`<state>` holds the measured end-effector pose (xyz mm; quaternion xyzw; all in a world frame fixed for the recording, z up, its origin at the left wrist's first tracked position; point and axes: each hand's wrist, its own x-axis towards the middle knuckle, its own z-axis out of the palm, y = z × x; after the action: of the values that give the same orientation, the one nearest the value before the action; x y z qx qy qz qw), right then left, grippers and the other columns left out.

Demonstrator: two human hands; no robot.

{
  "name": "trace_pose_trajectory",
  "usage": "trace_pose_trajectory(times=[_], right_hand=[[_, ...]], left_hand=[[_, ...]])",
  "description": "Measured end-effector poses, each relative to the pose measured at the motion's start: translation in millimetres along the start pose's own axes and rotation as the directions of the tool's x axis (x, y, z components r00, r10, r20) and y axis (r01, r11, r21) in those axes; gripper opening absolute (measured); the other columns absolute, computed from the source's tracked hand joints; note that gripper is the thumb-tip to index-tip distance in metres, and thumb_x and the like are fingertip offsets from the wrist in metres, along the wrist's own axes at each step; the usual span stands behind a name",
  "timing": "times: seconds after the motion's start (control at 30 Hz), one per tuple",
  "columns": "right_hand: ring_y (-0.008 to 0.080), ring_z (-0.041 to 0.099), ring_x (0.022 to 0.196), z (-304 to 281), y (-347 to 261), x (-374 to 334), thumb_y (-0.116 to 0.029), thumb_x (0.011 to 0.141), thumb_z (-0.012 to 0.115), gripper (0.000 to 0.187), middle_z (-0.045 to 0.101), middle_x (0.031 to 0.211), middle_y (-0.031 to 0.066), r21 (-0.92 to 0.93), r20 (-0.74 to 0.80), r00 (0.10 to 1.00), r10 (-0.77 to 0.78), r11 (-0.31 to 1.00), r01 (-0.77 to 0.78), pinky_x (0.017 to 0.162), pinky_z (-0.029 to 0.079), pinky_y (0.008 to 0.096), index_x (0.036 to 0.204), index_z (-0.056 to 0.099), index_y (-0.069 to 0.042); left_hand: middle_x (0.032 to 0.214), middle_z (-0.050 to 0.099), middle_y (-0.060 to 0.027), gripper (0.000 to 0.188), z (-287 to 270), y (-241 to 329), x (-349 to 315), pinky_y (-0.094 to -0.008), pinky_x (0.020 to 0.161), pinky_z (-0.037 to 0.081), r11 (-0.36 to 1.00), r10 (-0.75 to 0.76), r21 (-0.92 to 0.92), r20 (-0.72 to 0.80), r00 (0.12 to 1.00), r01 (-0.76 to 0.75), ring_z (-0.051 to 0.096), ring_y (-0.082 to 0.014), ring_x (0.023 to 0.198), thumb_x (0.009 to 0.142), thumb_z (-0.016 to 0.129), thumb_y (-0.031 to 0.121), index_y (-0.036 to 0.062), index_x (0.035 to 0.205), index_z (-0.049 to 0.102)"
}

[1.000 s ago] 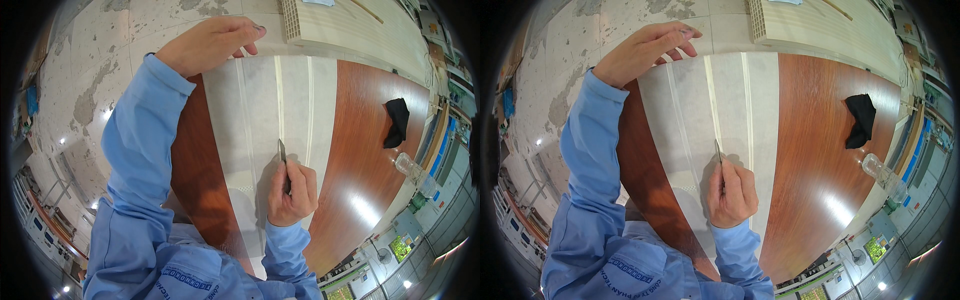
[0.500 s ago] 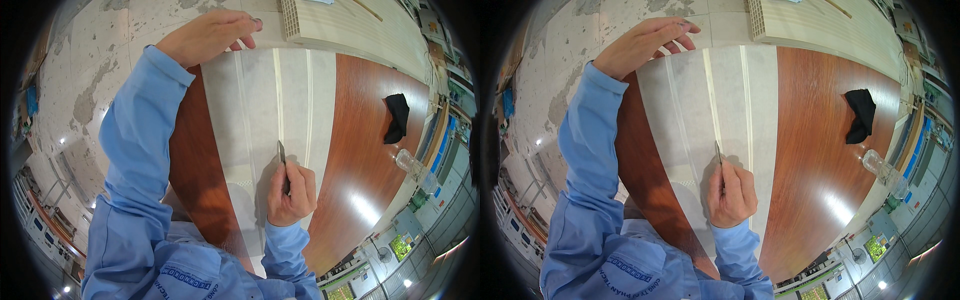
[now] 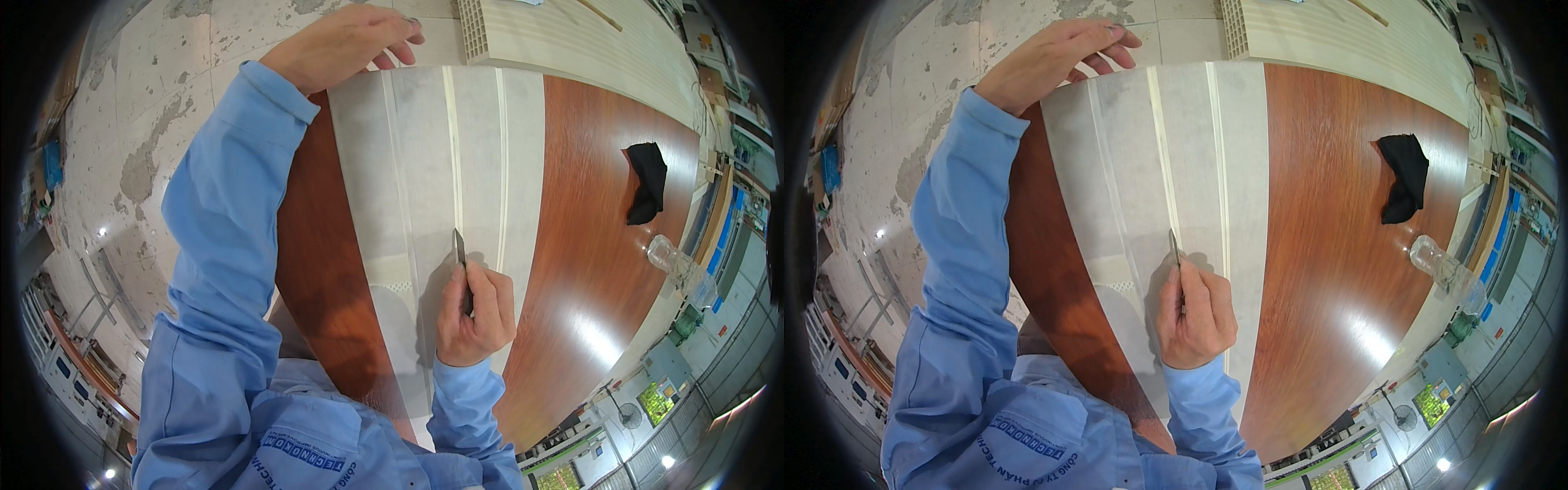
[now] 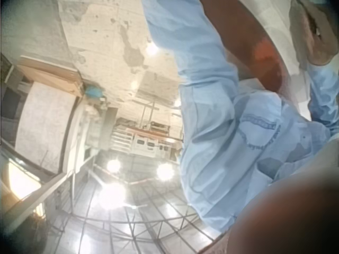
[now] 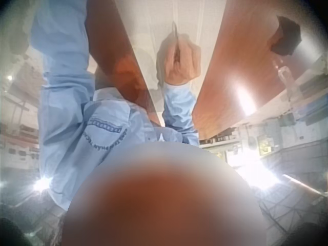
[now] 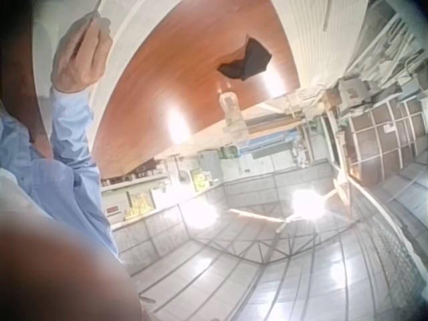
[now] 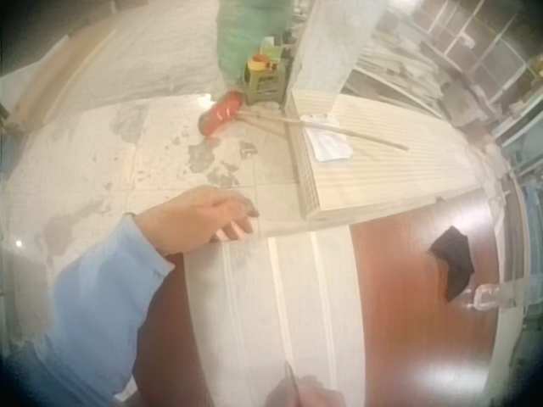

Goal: The person uses a utility knife to trim a white tape strip along a curved edge on a wooden tabletop. They hold the tape with one hand and carefully cut along the edge, then peel away the excess tape.

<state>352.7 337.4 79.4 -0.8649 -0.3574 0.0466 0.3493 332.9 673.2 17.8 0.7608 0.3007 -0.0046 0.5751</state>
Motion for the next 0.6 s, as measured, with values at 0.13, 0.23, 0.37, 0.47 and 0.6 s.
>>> trace_pose_trajectory(times=[0.13, 0.23, 0.37, 0.47, 0.6], right_hand=[[0.0194, 0.063, 0.064, -1.2, 0.7, -1.2, 0.011, 0.087, 0.078, 0.022, 0.068, 0.091, 0.0141, -0.021, 0.001, 1.0, -0.016, 1.0, 0.016, 0.054, 0.049, 0.03, 0.108, 0.076, 0.006], [0.019, 0.062, 0.064, -1.1, 0.0, -0.2, 0.011, 0.087, 0.078, 0.021, 0.067, 0.091, 0.0133, -0.018, 0.003, 1.0, -0.018, 1.0, 0.019, 0.054, 0.049, 0.0299, 0.107, 0.076, 0.006], [0.0183, 0.062, 0.063, -0.9, 1.5, 2.0, 0.011, 0.088, 0.077, 0.02, 0.066, 0.09, 0.0123, -0.004, -0.007, 0.999, -0.045, 0.999, 0.045, 0.054, 0.048, 0.0294, 0.107, 0.075, 0.005], [0.0174, 0.061, 0.063, -0.2, 1.5, -0.5, 0.011, 0.088, 0.077, 0.02, 0.066, 0.09, 0.0116, 0.013, -0.02, 0.999, -0.042, 0.999, 0.042, 0.054, 0.048, 0.029, 0.107, 0.075, 0.004], [0.0163, 0.06, 0.064, 2.3, 3.9, -0.2, 0.011, 0.089, 0.076, 0.019, 0.065, 0.088, 0.0107, 0.055, -0.044, 0.997, -0.058, 0.997, 0.061, 0.054, 0.047, 0.0287, 0.107, 0.074, 0.004]], left_hand=[[0.13, 0.068, -0.025, 0.038, 6.2, 11.9, -4.9, -0.0461, 0.104, 0.052, 0.981, 0.132, -0.115, -0.192, 0.973, -0.156, 0.065, -0.0423, 0.12, 0.108, 0.051, 0.022, -0.0056, 0.132, 0.063], [0.113, 0.078, -0.0058, 0.037, 22.8, 15.5, -29.6, -0.0376, 0.095, 0.054, 0.866, 0.493, 0.356, -0.485, 0.722, -0.352, 0.07, -0.0217, 0.105, 0.11, 0.052, 0.034, 0.0102, 0.129, 0.073], [0.112, 0.078, -0.0113, 0.033, 35.6, 10.9, -55.3, -0.0394, 0.093, 0.055, 0.768, 0.508, 0.614, -0.407, 0.759, -0.185, 0.072, -0.0308, 0.1, 0.108, 0.056, 0.03, 0.0083, 0.126, 0.074], [0.11, 0.077, -0.0154, 0.031, 42.2, 5.9, -55.3, -0.0425, 0.09, 0.055, 0.765, 0.446, 0.63, -0.373, 0.814, -0.131, 0.071, -0.037, 0.1, 0.106, 0.057, 0.028, 0.0051, 0.118, 0.074], [0.104, 0.074, -0.022, 0.03, 41.9, 4.8, -46.3, -0.0508, 0.087, 0.054, 0.667, 0.575, 0.725, -0.354, 0.738, -0.172, 0.069, -0.0425, 0.099, 0.105, 0.054, 0.023, -0.0014, 0.101, 0.07]])
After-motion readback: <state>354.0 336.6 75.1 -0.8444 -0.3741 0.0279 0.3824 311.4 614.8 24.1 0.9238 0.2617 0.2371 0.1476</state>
